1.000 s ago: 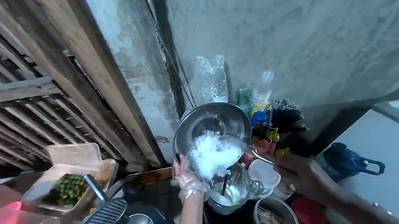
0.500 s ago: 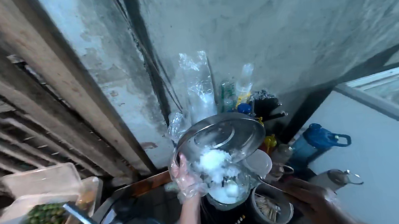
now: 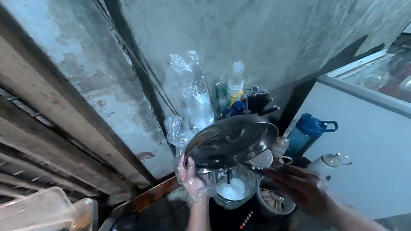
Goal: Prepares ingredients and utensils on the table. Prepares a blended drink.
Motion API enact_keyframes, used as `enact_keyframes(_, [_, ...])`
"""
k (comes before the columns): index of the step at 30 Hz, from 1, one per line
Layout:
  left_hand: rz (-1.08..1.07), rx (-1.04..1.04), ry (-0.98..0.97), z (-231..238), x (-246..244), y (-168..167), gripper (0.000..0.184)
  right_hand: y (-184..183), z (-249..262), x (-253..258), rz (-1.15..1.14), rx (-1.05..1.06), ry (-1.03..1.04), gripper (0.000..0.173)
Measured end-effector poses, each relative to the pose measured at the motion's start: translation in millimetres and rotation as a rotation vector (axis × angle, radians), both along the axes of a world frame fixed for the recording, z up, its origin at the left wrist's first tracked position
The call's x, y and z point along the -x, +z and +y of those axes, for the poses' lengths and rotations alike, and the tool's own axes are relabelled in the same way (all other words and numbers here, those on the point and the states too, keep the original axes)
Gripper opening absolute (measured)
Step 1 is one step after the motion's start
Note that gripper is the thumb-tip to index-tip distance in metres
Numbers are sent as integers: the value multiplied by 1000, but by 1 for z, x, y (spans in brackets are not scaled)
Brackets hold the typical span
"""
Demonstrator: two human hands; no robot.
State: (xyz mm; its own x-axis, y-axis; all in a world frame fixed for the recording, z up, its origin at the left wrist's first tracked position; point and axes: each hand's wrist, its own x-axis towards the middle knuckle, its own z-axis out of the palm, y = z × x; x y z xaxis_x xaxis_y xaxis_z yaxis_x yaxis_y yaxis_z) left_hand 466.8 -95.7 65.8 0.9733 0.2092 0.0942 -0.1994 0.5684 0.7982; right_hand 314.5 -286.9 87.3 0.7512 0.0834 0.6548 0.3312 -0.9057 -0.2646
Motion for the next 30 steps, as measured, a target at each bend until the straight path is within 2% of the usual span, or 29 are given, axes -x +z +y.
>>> enact_keyframes(4, [-7, -23, 30, 2, 3, 3, 32, 0, -14, -10, -4, 115, -4, 30])
enact_keyframes(9, [-46, 50, 36, 3, 2, 4, 30, 2, -29, -1, -53, 28, -41, 31])
enact_keyframes(14, [-84, -49, 101, -4, 9, 9, 32, -1, -31, 3, 61, 159, 33, 32])
enact_keyframes(17, [-88, -14, 144, -5, 8, 8, 31, 8, -41, 11, -29, 66, -57, 31])
enact_keyframes(19, [-79, -20, 176, -8, 13, 11, 29, 6, -44, 8, 56, -20, -75, 31])
enact_keyframes(21, [-85, -50, 215, -11, 15, 14, 28, 3, -42, 6, 234, -108, 22, 29])
enact_keyframes(23, [-72, -181, 247, -12, 17, 18, 34, 1, -40, 1, 175, -106, 94, 28])
enact_keyframes(25, [-60, -194, 286, -14, 12, 18, 35, -4, -42, -11, 76, -97, 108, 29])
enact_keyframes(27, [-35, -200, 330, -17, 8, 18, 34, -1, -46, -19, 200, -126, 168, 27])
enact_keyframes(28, [4, -266, 376, -18, 7, 20, 36, 5, -51, -21, 300, -158, 212, 26])
enact_keyframes(30, [112, -446, 420, -17, 9, 26, 46, 13, -60, -22, 340, -250, 271, 23])
